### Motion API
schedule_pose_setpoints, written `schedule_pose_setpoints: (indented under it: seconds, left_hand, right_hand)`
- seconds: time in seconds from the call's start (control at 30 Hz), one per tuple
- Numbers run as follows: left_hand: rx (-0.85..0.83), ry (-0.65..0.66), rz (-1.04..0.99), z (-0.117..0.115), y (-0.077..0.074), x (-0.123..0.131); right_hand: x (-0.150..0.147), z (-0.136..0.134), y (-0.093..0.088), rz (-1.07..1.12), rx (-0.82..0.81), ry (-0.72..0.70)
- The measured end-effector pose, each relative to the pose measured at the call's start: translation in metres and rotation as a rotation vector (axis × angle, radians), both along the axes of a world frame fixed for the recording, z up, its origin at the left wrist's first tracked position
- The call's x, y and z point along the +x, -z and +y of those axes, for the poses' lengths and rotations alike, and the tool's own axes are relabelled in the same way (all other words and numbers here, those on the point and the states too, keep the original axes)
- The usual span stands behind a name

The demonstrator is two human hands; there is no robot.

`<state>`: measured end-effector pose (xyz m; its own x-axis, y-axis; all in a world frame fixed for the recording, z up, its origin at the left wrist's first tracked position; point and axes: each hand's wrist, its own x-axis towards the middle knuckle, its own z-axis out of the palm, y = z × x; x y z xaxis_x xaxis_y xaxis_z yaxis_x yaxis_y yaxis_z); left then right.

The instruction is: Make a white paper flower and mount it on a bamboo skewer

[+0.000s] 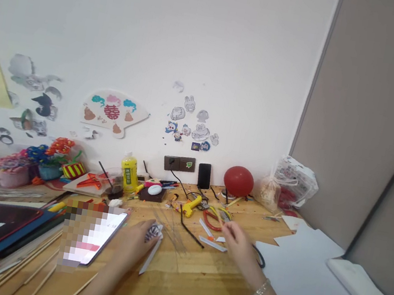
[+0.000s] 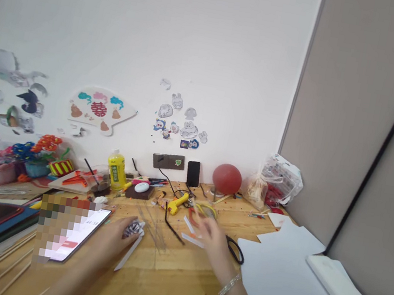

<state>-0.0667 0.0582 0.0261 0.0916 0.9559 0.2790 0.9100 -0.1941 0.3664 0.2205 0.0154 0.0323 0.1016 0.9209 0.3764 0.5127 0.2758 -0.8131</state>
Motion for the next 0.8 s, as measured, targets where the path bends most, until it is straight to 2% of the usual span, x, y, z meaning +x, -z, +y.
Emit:
schedule_pose_setpoints:
  seconds: [0.17,0.27,0.37,0.5,0.57,0.7,0.8]
  left_hand:
    - [-0.005,-0.048,-0.104,0.003,0.001,0.0]
    - [-0.019,-0.052,-0.428,0.006,0.0,-0.001]
    - [-0.093,0.017,-0.725,0.006,-0.003,0.003]
    - [-0.12,0.072,-0.725,0.004,-0.008,0.009]
    - [-0.101,0.049,-0.666,0.004,-0.009,0.005]
    - [-0.061,-0.046,-0.555,0.01,-0.01,-0.017]
    - [-0.104,-0.062,-0.446,0.008,-0.005,-0.023]
  right_hand:
    - [0.002,-0.004,-0.008,0.378,0.031,-0.013]
    - [-0.006,-0.011,-0.011,0.504,0.031,-0.077]
    - [-0.014,-0.017,-0.014,0.626,0.027,-0.162]
    - [-0.015,-0.018,-0.011,0.686,0.014,-0.246]
    - [-0.012,-0.015,-0.007,0.539,0.017,-0.196]
    - [-0.01,-0.009,0.002,-0.177,0.054,-0.041]
    - [-0.012,-0.007,0.011,-0.424,0.06,-0.077]
